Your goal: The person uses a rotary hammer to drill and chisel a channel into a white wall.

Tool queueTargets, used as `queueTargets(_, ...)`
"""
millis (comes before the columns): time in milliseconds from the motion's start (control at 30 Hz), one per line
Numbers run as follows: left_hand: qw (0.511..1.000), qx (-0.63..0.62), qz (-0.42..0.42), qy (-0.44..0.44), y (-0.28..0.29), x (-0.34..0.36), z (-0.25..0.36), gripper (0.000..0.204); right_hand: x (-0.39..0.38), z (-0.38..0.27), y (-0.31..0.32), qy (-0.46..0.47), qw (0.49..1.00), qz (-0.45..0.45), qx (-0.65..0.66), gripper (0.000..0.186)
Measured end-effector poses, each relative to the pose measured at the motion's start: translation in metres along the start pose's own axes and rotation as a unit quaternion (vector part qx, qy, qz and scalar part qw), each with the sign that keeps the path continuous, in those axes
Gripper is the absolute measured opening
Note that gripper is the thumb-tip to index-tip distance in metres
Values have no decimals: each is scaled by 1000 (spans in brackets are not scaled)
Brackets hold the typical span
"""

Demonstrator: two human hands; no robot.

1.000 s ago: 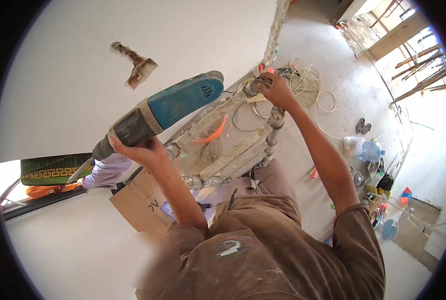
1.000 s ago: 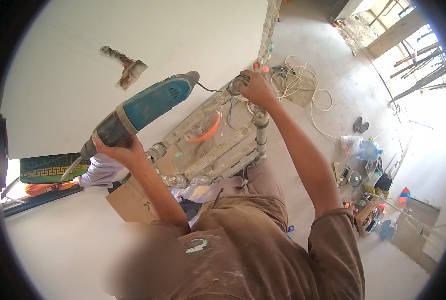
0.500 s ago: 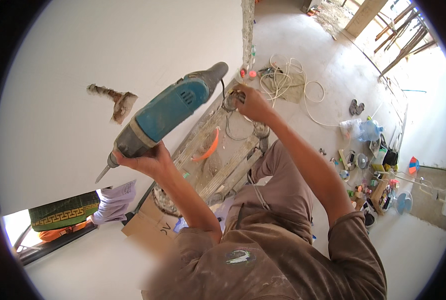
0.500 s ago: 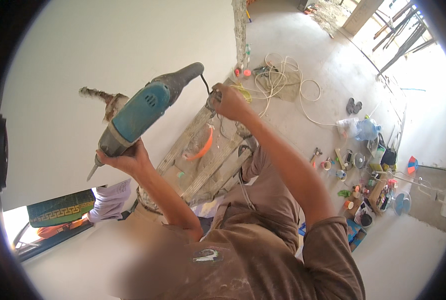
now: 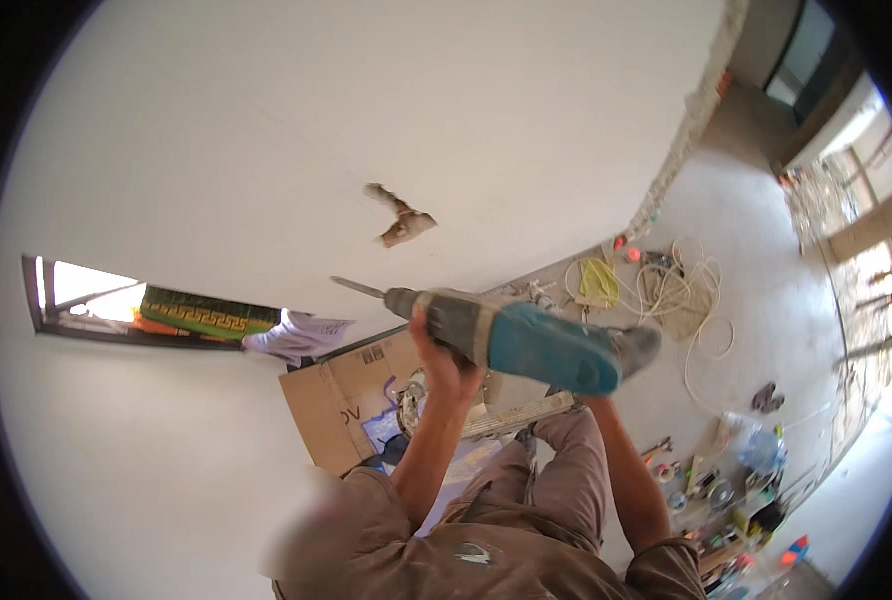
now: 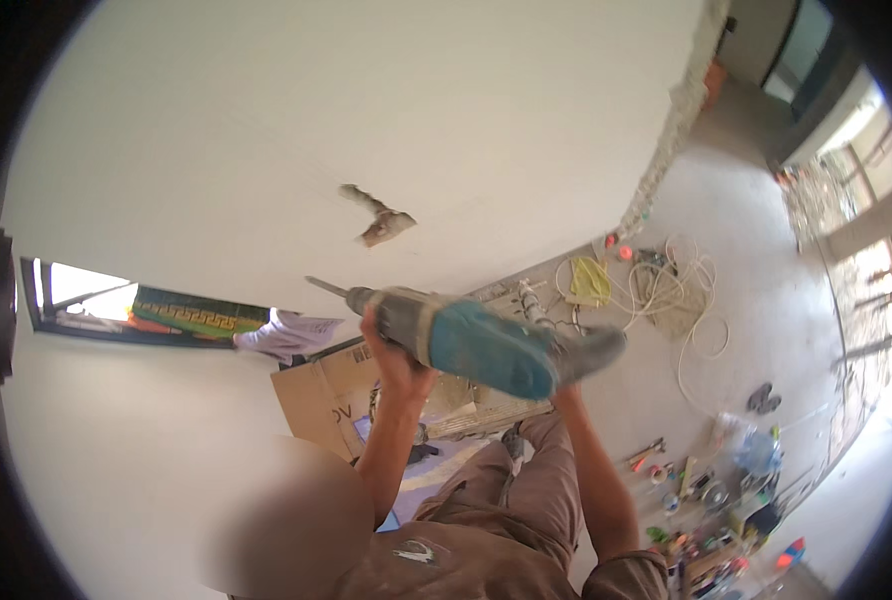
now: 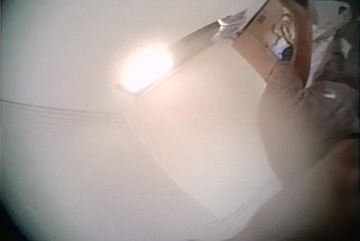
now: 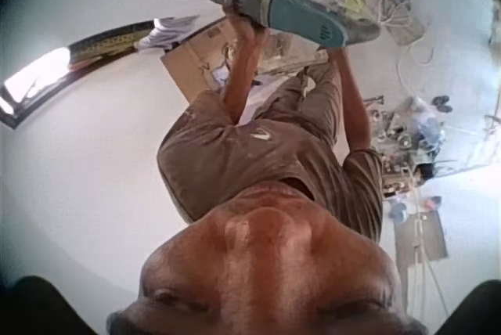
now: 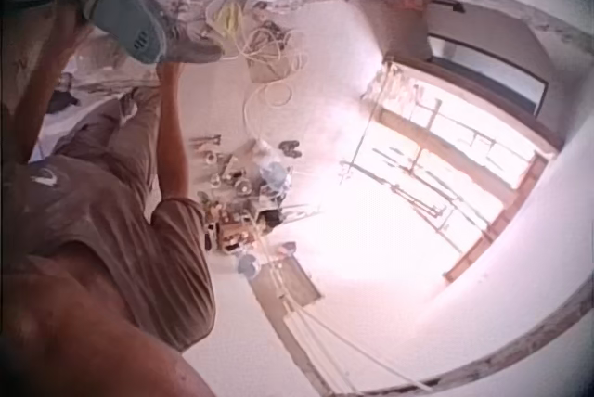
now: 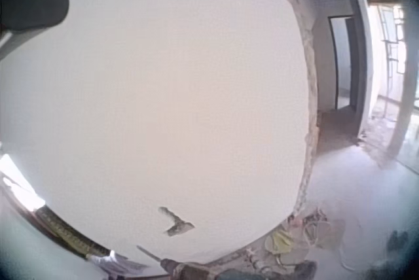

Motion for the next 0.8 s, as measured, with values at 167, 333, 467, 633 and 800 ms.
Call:
queueTargets(167,998,18,26,49,-34,-39,26,62,4,-51,41,-5,995,72,67,40)
queueTargets(333,994,-23,28,102,-79,-59,54,71,1,-73,63,-4,985,4,-171,52)
queueTargets(467,992,-25,10,120,-84,-55,85,73,-100,-91,37,251,956,-134,-73,70)
queueTargets(633,984,23,6,177,-29,-46,120,61,-170,-317,203,103,983,-79,129,79)
queueTargets(800,964,104,10,244,1,-35,101,55,-129,-387,134,60,994,-33,88,82)
Point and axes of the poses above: each hand's wrist, its own x-axis towards the middle knuckle, its own y-axis out of the back of the hand, z = x × y, the point moved 8 cm from there along x, towards the middle knuckle, and after that the axes turned 8 degrees about x, right-handed, at the moved point
